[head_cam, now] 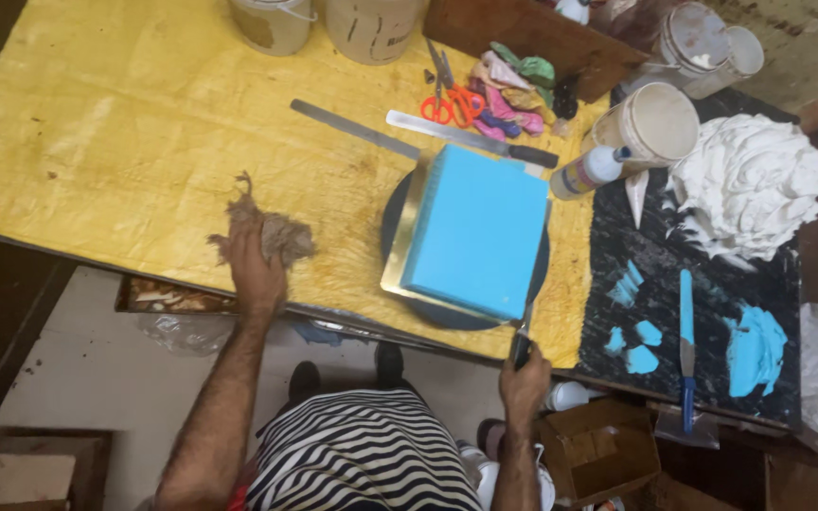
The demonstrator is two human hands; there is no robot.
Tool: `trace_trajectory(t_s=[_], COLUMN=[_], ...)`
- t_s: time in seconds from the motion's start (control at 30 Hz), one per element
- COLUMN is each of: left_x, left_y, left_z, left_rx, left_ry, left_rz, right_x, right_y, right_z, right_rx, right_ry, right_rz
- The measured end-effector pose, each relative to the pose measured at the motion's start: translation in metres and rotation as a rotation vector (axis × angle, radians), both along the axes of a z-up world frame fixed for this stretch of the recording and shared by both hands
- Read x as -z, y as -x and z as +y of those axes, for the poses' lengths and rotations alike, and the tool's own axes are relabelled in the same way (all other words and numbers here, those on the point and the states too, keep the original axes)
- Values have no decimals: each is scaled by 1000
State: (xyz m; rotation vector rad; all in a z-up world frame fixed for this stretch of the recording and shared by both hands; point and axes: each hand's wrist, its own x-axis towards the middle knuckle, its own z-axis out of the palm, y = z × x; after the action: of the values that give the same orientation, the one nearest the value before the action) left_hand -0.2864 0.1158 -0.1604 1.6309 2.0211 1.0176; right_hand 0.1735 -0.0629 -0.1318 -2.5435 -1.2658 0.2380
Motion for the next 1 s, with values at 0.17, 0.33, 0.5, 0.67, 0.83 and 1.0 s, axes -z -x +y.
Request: trace_trajectory(t_s=[0.17, 0.33, 0.5, 0.67, 0.83, 1.0], left_x=[28, 39, -8, -67, -98, -92], left_y=[16, 37, 50, 38, 10, -3], left_z=[7, -1, -43, -105, -155, -198], left_rx=[-195, -133, -6, -58, 303, 800], left_ry=[-32, -202, -113, 57, 97, -206], left_rz=[-521, -753, -1246, -1552, -1500, -903], right_x=[7, -9, -58, -96, -90, -27], right_y=[-7, -7, 41, 160, 262, 319], right_z=[22, 24, 6, -30, 1, 11], right_rx=[15, -18, 100, 104, -68, -77], right_ry=[-95, -172, -126, 260, 372, 200], right_rz=[29, 122, 490, 1165, 1821, 2013])
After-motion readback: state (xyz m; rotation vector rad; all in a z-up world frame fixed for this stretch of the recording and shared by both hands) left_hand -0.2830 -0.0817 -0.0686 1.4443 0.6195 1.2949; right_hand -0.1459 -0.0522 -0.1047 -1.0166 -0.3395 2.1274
